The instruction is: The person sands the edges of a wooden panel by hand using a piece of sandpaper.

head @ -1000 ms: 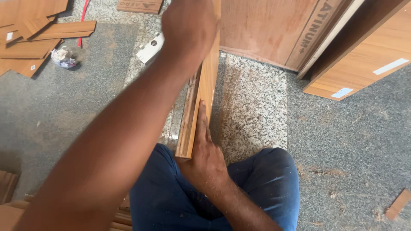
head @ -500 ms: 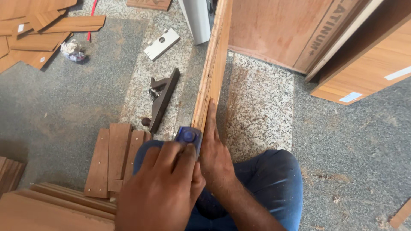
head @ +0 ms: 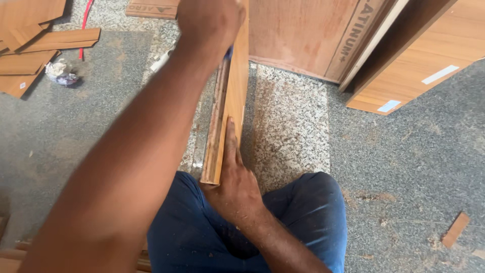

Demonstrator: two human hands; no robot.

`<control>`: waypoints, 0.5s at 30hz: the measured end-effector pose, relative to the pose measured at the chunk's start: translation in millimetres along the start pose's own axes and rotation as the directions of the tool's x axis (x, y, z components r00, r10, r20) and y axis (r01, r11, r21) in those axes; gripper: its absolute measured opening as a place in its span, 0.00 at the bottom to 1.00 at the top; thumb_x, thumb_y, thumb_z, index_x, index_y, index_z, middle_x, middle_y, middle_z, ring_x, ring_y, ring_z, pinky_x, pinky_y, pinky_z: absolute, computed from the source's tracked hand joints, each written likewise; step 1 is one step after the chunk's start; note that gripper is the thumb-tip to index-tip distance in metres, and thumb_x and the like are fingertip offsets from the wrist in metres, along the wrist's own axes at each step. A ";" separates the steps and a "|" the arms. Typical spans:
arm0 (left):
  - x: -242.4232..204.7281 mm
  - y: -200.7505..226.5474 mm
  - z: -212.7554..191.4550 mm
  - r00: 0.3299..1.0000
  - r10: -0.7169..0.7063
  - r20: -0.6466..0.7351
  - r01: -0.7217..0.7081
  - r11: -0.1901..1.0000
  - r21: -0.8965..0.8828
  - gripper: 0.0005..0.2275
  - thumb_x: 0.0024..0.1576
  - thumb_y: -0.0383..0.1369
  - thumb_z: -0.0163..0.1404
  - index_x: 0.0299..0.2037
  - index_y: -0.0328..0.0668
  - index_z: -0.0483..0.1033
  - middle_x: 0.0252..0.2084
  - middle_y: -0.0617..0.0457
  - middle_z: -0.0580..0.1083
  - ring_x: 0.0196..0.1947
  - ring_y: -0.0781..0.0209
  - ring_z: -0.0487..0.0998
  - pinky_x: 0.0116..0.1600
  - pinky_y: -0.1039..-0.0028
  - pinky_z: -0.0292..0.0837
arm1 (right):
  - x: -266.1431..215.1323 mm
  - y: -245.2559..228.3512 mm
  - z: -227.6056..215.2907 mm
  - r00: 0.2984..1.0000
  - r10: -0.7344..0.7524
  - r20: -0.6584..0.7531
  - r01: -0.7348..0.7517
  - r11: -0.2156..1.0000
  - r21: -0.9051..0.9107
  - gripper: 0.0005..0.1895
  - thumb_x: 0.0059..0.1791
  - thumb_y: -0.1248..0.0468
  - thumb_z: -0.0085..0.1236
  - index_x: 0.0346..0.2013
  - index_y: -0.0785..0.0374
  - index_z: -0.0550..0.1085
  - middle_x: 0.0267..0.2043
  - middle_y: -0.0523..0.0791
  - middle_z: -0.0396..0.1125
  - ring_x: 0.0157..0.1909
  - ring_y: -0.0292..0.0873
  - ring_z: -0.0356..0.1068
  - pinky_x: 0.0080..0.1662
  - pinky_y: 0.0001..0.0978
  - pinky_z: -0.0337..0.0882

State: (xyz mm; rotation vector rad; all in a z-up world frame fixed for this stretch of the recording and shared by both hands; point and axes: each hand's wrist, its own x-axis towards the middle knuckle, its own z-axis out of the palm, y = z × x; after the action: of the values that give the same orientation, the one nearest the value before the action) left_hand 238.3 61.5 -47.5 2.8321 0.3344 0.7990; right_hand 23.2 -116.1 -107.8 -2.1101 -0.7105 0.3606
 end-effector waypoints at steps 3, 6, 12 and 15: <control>-76.2 30.6 -84.6 0.917 -0.100 0.386 0.028 0.982 0.189 0.14 0.69 0.33 0.45 0.33 0.33 0.75 0.30 0.42 0.76 0.23 0.59 0.77 0.23 0.69 0.74 | -0.4 4.4 3.5 0.995 -0.084 -0.051 0.083 0.996 -0.009 0.57 0.47 0.59 0.59 0.72 0.72 0.27 0.74 0.72 0.43 0.47 0.68 0.75 0.42 0.51 0.80; -177.2 48.2 -150.8 0.968 0.211 0.134 -0.232 0.959 0.164 0.15 0.62 0.39 0.48 0.50 0.36 0.76 0.51 0.35 0.75 0.46 0.46 0.80 0.35 0.65 0.81 | 3.2 12.0 2.1 0.972 -0.228 -0.064 0.207 0.950 -0.235 0.52 0.50 0.62 0.55 0.73 0.73 0.29 0.73 0.77 0.40 0.55 0.72 0.71 0.39 0.43 0.81; -256.6 49.5 -174.2 0.938 0.099 0.331 -0.137 0.986 0.092 0.17 0.57 0.41 0.50 0.50 0.39 0.77 0.41 0.49 0.74 0.38 0.53 0.77 0.36 0.64 0.79 | 7.5 15.9 -0.8 0.978 0.041 0.206 0.003 0.978 -0.207 0.42 0.54 0.61 0.49 0.74 0.67 0.36 0.76 0.73 0.39 0.53 0.66 0.74 0.42 0.48 0.81; -196.2 47.3 -149.6 0.937 0.057 0.345 -0.124 0.976 0.176 0.14 0.63 0.38 0.50 0.48 0.34 0.78 0.40 0.45 0.75 0.34 0.52 0.78 0.26 0.65 0.77 | 0.9 12.3 5.8 0.968 -0.245 -0.053 0.240 0.967 -0.088 0.45 0.51 0.61 0.54 0.72 0.73 0.39 0.75 0.76 0.38 0.55 0.71 0.72 0.41 0.48 0.81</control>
State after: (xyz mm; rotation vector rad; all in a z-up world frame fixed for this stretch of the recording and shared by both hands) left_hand 3.6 -18.7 -7.4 3.1158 0.2421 0.2918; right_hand 25.5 -117.7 -121.2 -2.0700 -0.9482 0.1310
